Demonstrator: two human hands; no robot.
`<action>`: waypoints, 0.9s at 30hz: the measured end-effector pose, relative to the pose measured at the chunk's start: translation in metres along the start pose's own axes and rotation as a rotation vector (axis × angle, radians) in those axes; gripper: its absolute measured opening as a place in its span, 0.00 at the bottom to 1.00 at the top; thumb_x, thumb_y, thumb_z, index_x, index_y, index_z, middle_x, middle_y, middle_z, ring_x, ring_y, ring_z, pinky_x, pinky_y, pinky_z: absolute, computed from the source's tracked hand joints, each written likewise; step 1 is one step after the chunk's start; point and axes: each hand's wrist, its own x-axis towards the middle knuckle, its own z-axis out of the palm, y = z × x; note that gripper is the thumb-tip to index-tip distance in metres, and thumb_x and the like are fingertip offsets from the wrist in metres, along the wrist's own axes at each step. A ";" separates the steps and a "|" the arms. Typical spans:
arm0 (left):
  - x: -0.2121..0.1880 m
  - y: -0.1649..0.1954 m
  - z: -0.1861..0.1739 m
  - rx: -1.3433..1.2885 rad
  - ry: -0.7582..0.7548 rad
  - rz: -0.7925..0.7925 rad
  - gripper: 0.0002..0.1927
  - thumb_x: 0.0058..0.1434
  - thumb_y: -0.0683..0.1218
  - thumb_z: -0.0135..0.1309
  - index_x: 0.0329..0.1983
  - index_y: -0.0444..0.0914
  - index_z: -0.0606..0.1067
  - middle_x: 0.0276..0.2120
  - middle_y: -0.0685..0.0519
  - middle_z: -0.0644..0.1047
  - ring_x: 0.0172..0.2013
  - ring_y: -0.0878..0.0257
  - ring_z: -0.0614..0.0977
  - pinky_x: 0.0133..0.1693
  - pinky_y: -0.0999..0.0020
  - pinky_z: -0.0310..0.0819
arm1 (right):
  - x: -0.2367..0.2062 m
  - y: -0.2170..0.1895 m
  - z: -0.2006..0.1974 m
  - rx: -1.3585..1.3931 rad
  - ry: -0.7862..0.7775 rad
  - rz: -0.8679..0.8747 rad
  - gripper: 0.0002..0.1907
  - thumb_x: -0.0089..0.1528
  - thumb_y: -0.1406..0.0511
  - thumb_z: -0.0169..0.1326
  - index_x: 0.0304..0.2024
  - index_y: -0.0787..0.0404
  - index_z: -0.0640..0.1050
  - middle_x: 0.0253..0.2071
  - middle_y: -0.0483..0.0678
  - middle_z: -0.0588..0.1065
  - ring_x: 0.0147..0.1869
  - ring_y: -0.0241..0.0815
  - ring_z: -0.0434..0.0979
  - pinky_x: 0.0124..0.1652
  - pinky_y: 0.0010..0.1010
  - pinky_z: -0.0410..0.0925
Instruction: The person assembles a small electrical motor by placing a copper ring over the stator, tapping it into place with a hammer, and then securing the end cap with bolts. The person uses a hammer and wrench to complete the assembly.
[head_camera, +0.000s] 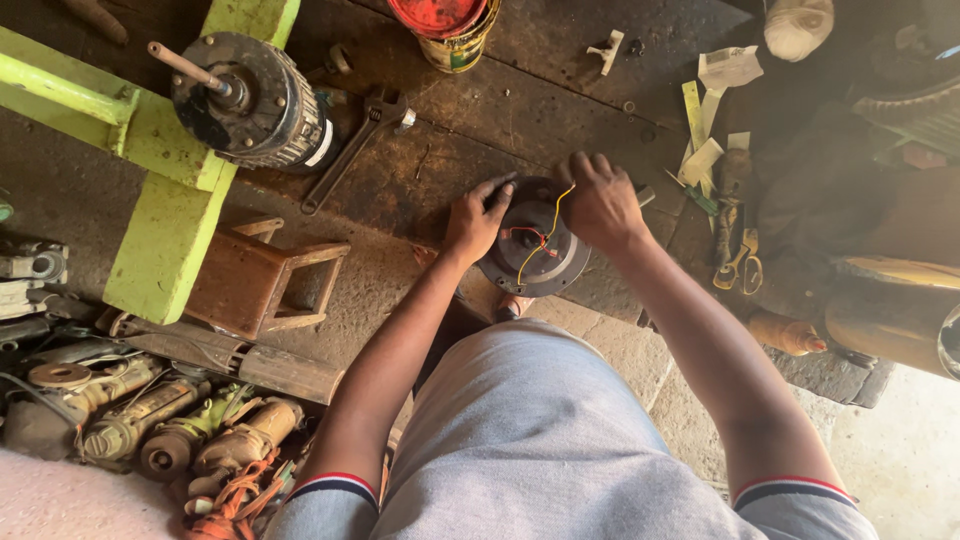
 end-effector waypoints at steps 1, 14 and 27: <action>0.000 0.000 0.000 0.005 0.001 -0.007 0.18 0.71 0.52 0.52 0.56 0.38 0.79 0.49 0.43 0.83 0.52 0.54 0.85 0.52 0.64 0.78 | -0.001 -0.001 -0.002 -0.029 0.029 -0.065 0.14 0.65 0.57 0.51 0.46 0.57 0.77 0.44 0.52 0.75 0.49 0.53 0.77 0.41 0.44 0.72; 0.000 0.001 -0.002 0.022 0.014 0.039 0.19 0.71 0.54 0.51 0.57 0.38 0.79 0.49 0.43 0.83 0.51 0.52 0.85 0.52 0.62 0.78 | 0.019 0.005 -0.004 0.102 -0.438 0.289 0.21 0.75 0.52 0.39 0.46 0.55 0.78 0.44 0.57 0.78 0.51 0.58 0.78 0.47 0.47 0.72; -0.001 0.000 -0.003 0.011 0.007 0.046 0.19 0.71 0.54 0.51 0.56 0.37 0.79 0.48 0.42 0.83 0.51 0.51 0.85 0.52 0.62 0.78 | 0.012 0.005 -0.003 -0.031 -0.242 -0.034 0.16 0.69 0.53 0.47 0.44 0.56 0.78 0.42 0.53 0.76 0.50 0.55 0.78 0.40 0.45 0.73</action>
